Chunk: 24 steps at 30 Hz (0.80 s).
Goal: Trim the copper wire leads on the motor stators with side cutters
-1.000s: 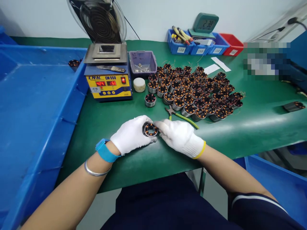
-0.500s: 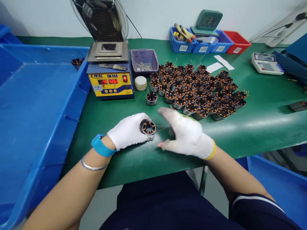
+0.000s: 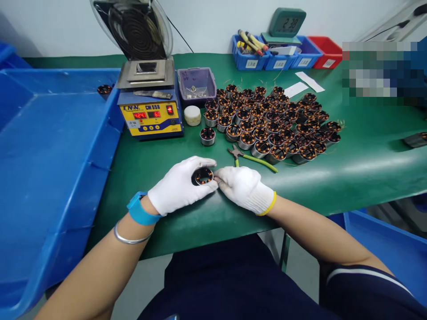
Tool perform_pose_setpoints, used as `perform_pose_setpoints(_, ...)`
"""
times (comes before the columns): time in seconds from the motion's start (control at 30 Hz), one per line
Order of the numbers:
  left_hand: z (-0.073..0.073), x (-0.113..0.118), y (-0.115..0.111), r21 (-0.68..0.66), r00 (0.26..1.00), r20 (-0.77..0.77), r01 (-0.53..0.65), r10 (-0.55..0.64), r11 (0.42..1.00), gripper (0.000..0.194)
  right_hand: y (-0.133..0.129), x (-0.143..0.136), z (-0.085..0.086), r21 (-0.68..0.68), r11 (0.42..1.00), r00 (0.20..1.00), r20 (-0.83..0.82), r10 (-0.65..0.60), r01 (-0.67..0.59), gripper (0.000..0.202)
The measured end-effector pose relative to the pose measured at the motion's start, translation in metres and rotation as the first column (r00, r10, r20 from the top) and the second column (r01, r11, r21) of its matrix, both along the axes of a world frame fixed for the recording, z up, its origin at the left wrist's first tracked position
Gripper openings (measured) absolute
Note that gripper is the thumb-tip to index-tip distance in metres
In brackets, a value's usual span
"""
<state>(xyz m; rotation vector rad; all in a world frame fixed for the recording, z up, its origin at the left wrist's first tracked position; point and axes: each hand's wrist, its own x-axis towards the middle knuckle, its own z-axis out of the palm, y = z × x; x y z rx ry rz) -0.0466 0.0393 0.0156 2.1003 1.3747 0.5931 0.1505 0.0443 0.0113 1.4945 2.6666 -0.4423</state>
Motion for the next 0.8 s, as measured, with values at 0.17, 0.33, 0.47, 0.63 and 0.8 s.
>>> perform_pose_setpoints(0.17, -0.001, 0.007, -0.003, 0.012, 0.999, -0.048, 0.024, -0.023, 1.0, 0.029, 0.004, 0.008, 0.008, -0.13, 0.99, 0.984, -0.161, -0.074, 0.054, 0.034)
perform_pose_setpoints(0.33, -0.008, 0.015, -0.008, 0.056, 0.999, 0.01, -0.036, 0.035, 0.998, 0.018, 0.015, 0.026, 0.016, -0.309, 0.948, 0.931, -0.32, -0.177, 0.074, 0.024)
perform_pose_setpoints(0.47, -0.013, 0.02, -0.009, 0.083, 0.995, 0.049, -0.091, 0.087, 0.992, 0.013, 0.019, 0.038, 0.022, -0.265, 0.946, 0.728, -0.609, -0.316, 0.189, 0.032)
perform_pose_setpoints(0.63, -0.013, 0.02, -0.008, 0.078, 0.996, 0.049, -0.081, 0.077, 0.994, 0.015, 0.011, 0.02, 0.027, -0.303, 0.927, 0.829, -0.441, -0.343, 0.221, 0.049)
perform_pose_setpoints(0.8, -0.012, 0.019, -0.009, 0.021, 0.993, 0.03, -0.114, 0.113, 0.993, 0.018, 0.009, -0.004, 0.021, -0.385, 0.894, 0.921, -0.212, -0.327, 0.229, 0.031)
